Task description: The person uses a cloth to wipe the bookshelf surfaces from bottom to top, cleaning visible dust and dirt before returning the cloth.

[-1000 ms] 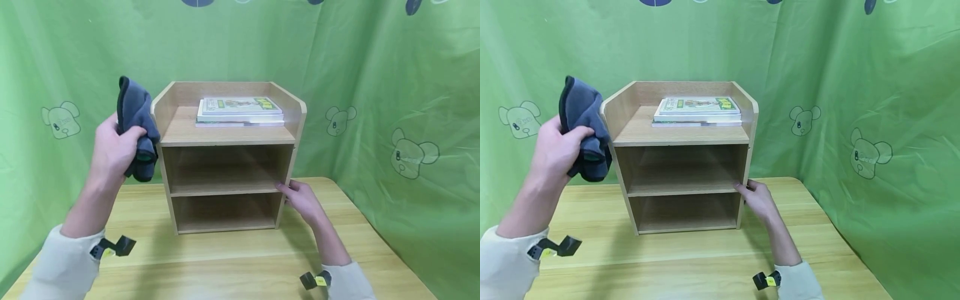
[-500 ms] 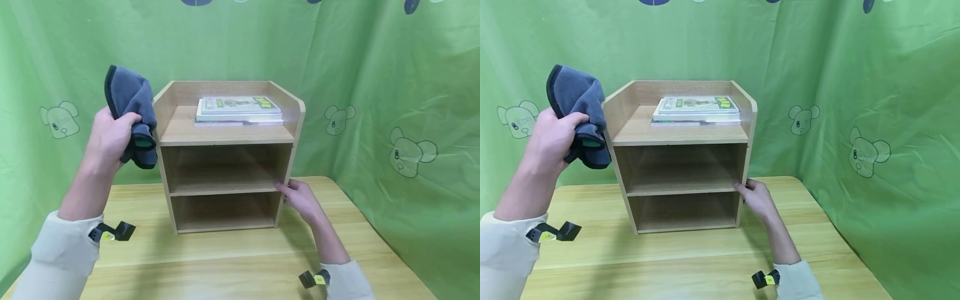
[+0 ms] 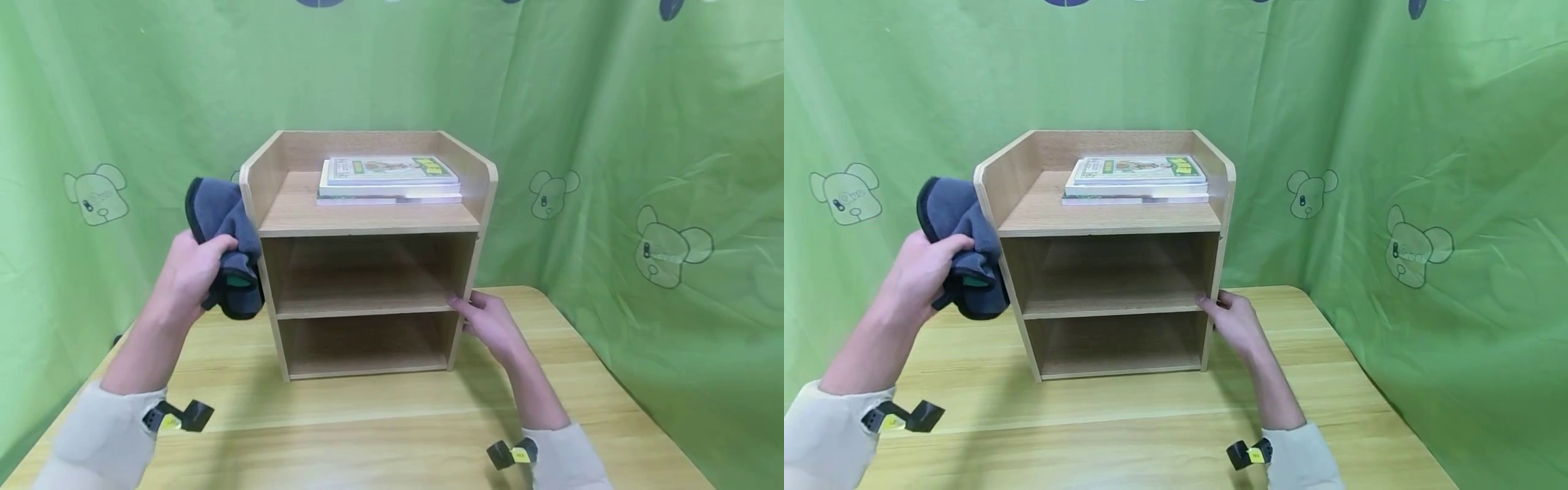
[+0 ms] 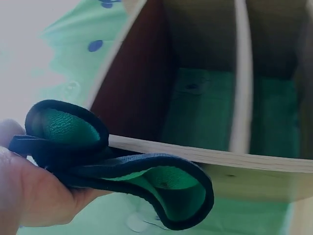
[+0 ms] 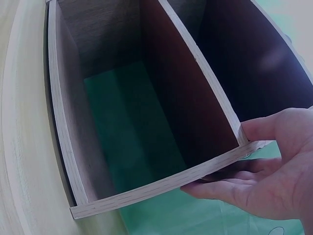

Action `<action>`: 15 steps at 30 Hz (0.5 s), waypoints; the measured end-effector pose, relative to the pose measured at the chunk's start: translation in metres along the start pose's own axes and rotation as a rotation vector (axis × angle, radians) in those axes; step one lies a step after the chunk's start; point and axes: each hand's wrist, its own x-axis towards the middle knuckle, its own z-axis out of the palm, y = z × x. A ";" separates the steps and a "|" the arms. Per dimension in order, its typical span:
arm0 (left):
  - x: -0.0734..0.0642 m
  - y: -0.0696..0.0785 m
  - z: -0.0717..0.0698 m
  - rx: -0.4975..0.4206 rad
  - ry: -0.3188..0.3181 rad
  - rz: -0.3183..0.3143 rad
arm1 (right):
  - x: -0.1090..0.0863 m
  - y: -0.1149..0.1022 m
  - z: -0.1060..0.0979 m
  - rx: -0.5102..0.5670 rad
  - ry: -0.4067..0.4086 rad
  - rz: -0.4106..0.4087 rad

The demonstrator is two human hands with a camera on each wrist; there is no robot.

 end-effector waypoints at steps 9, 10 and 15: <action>-0.003 -0.048 0.000 0.044 -0.087 -0.103 | -0.001 0.000 0.000 0.000 0.010 -0.003; -0.004 -0.053 0.000 0.049 -0.093 -0.109 | 0.000 -0.001 0.000 -0.004 0.008 -0.003; -0.006 -0.083 0.002 0.066 -0.113 -0.157 | 0.000 -0.001 0.000 -0.008 0.003 -0.002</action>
